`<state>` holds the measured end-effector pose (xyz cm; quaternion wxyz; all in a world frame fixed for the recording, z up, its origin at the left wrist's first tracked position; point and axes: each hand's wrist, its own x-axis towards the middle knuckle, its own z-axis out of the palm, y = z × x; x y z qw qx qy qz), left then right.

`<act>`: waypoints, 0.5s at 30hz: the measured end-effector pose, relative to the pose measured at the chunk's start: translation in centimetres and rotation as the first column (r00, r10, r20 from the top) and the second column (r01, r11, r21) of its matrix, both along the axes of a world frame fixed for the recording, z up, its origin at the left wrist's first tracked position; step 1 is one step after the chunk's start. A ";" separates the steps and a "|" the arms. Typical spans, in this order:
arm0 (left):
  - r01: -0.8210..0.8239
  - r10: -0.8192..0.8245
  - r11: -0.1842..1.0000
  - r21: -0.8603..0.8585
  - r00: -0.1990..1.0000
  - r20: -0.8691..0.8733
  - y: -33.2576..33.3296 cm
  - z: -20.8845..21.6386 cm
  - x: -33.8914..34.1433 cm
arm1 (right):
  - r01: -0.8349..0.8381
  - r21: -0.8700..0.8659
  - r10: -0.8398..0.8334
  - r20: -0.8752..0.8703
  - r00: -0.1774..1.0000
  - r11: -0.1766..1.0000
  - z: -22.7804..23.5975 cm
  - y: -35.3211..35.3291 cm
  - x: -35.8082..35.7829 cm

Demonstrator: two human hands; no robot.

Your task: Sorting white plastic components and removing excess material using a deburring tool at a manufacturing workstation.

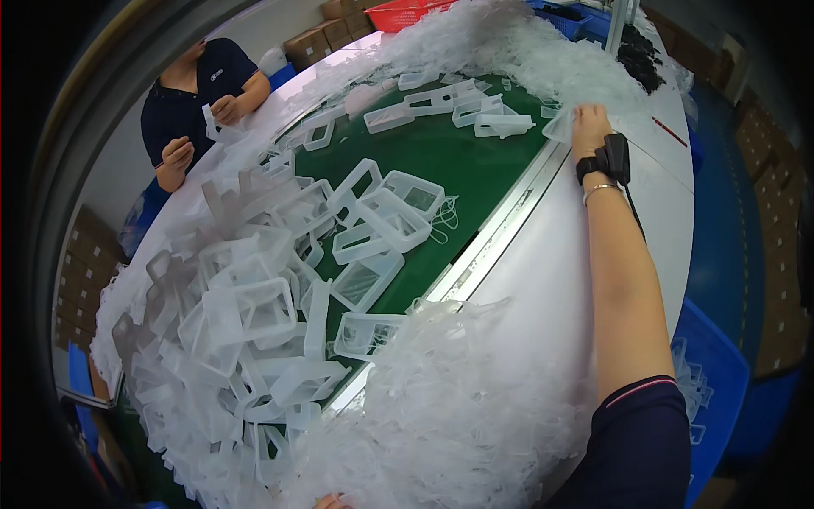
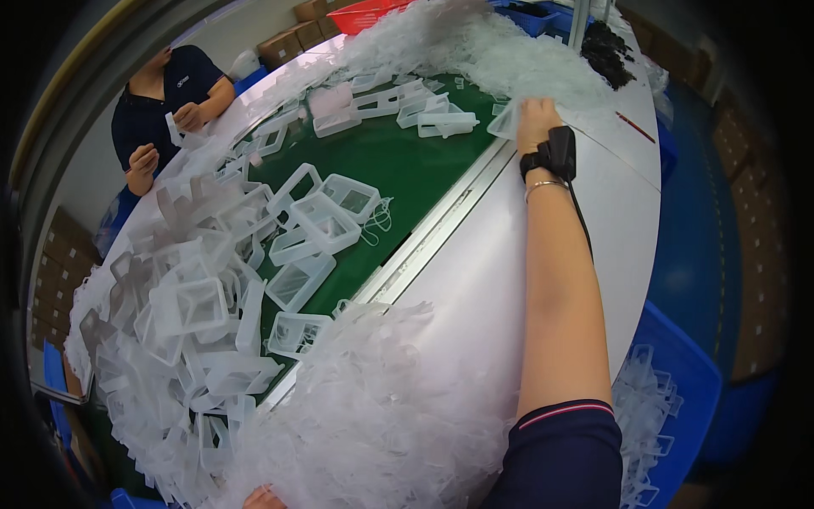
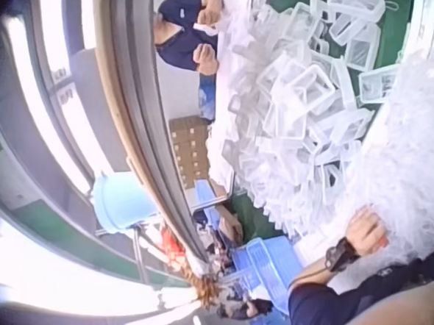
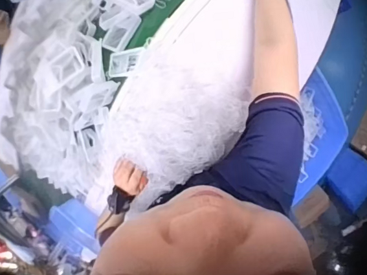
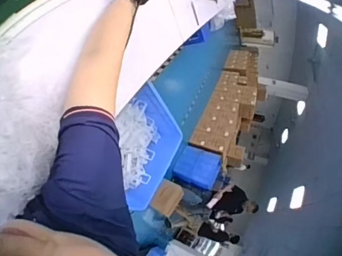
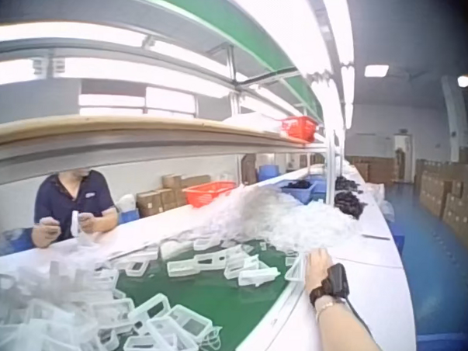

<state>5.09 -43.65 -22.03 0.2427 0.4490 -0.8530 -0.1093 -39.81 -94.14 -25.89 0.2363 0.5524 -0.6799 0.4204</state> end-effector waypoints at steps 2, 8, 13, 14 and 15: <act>-0.005 0.005 1.000 -0.014 1.000 -0.015 -0.1 0.0 0.0 | -0.090 0.039 0.091 -0.022 0.996 0.995 -0.4 -2.7 3.4; -0.002 -0.002 0.999 -0.045 0.996 -0.085 -0.8 -0.1 -0.4 | -0.412 0.442 0.265 0.357 0.896 0.797 -0.2 -4.6 15.6; -0.011 0.004 0.997 -0.077 0.996 -0.091 -0.8 -0.1 -0.1 | -0.810 0.264 0.749 0.312 0.585 0.523 -0.2 1.7 34.7; -0.016 0.008 0.996 -0.082 0.996 -0.090 -0.9 -0.1 -0.1 | -0.846 0.271 0.757 0.378 0.533 0.460 0.1 3.5 37.3; -0.015 0.006 0.996 -0.093 0.995 -0.101 -1.0 -0.1 -0.2 | -0.898 0.209 0.757 0.484 0.439 0.388 0.2 4.9 39.5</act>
